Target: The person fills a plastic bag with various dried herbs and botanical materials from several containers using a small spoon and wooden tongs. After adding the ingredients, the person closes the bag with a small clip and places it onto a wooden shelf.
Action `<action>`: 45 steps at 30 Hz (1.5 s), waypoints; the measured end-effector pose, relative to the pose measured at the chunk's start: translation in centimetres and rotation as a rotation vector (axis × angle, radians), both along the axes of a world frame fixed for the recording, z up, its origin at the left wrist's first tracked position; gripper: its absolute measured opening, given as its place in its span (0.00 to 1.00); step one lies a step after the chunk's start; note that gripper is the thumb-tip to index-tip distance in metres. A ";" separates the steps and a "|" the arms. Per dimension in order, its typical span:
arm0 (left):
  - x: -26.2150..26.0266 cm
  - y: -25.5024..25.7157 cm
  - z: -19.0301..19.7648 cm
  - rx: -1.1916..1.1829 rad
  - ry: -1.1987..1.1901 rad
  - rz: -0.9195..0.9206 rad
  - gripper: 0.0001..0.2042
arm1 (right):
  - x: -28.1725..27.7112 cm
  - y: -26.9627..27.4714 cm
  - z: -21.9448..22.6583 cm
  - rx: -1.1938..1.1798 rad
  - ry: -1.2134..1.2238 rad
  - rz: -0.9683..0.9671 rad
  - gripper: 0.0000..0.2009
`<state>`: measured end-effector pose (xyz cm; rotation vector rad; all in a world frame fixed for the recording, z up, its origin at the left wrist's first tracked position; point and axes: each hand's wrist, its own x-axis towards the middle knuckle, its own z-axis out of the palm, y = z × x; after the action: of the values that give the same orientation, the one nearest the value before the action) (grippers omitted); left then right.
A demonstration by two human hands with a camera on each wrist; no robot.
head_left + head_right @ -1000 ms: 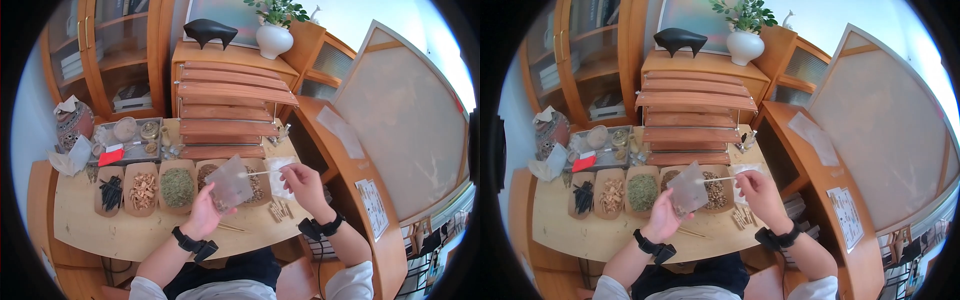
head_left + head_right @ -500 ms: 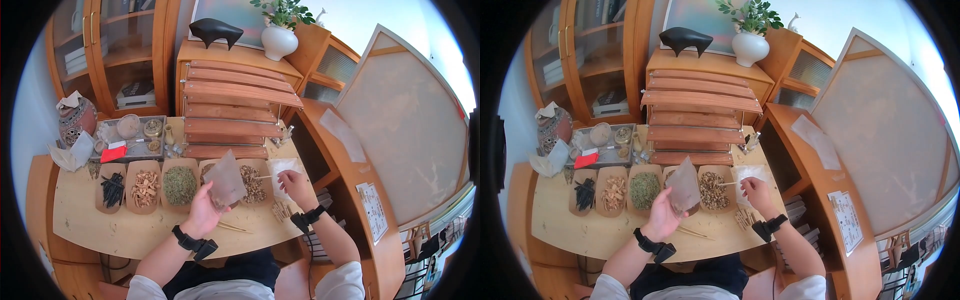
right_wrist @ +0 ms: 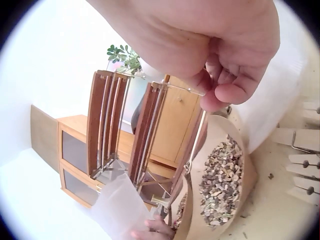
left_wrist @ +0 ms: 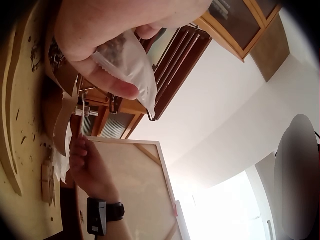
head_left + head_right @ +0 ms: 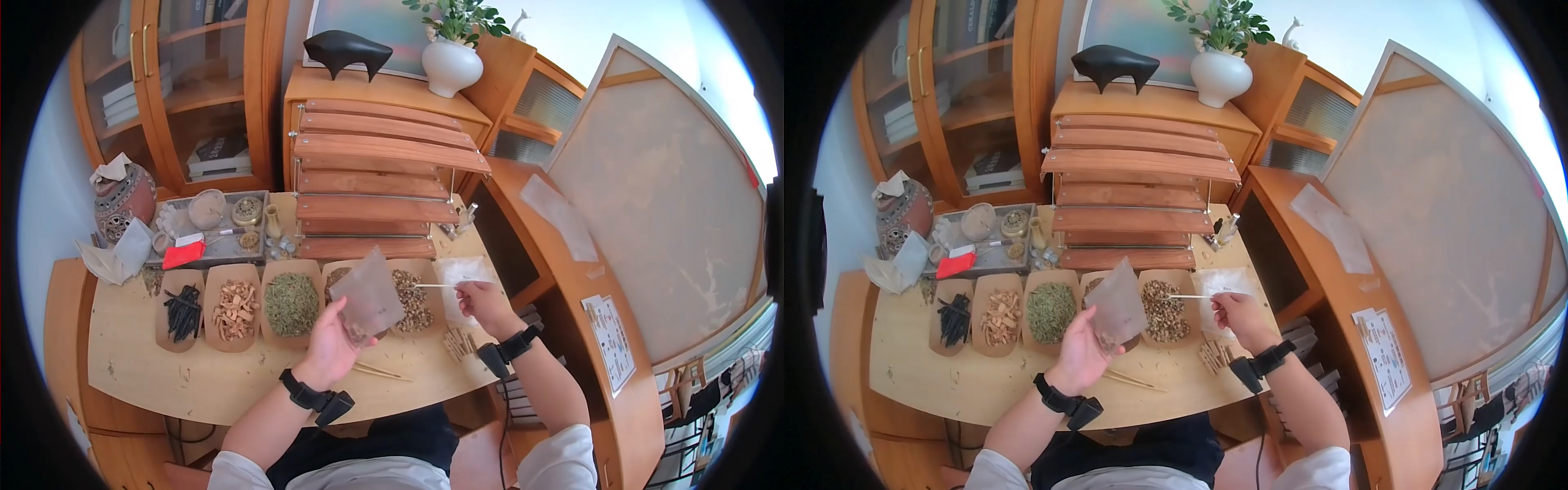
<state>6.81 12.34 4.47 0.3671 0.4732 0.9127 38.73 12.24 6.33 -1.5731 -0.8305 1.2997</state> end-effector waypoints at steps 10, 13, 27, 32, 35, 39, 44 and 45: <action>0.2 -0.3 0.0 0.016 0.019 -0.022 0.23 | -3.5 -1.3 8.0 0.103 -0.049 0.090 0.10; 0.2 -0.4 -0.1 0.029 0.009 -0.038 0.23 | -5.6 -1.8 8.7 0.132 -0.177 0.109 0.09; 0.1 -0.4 0.2 -0.039 0.013 0.050 0.21 | 0.0 0.8 0.9 0.322 -0.644 0.062 0.13; 0.0 -0.3 0.3 -0.033 0.020 0.039 0.21 | -1.2 1.3 -0.3 0.290 -0.574 0.169 0.13; -0.1 -0.2 0.1 -0.013 0.008 0.034 0.21 | -1.4 1.2 -0.8 0.288 -0.553 0.216 0.13; 0.0 -0.4 0.2 -0.017 0.014 0.029 0.22 | -2.0 0.7 -0.6 0.156 -0.438 0.162 0.11; -0.1 -0.3 0.3 -0.009 0.022 0.027 0.22 | -1.4 0.9 -1.3 -0.048 -0.189 0.114 0.09; -0.1 -0.3 0.3 -0.007 0.023 0.031 0.22 | -1.2 0.9 -1.3 -0.055 -0.146 0.122 0.08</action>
<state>6.69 12.01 4.79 0.3652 0.5047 0.9378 37.52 13.15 5.01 -1.6990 -1.0018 1.3153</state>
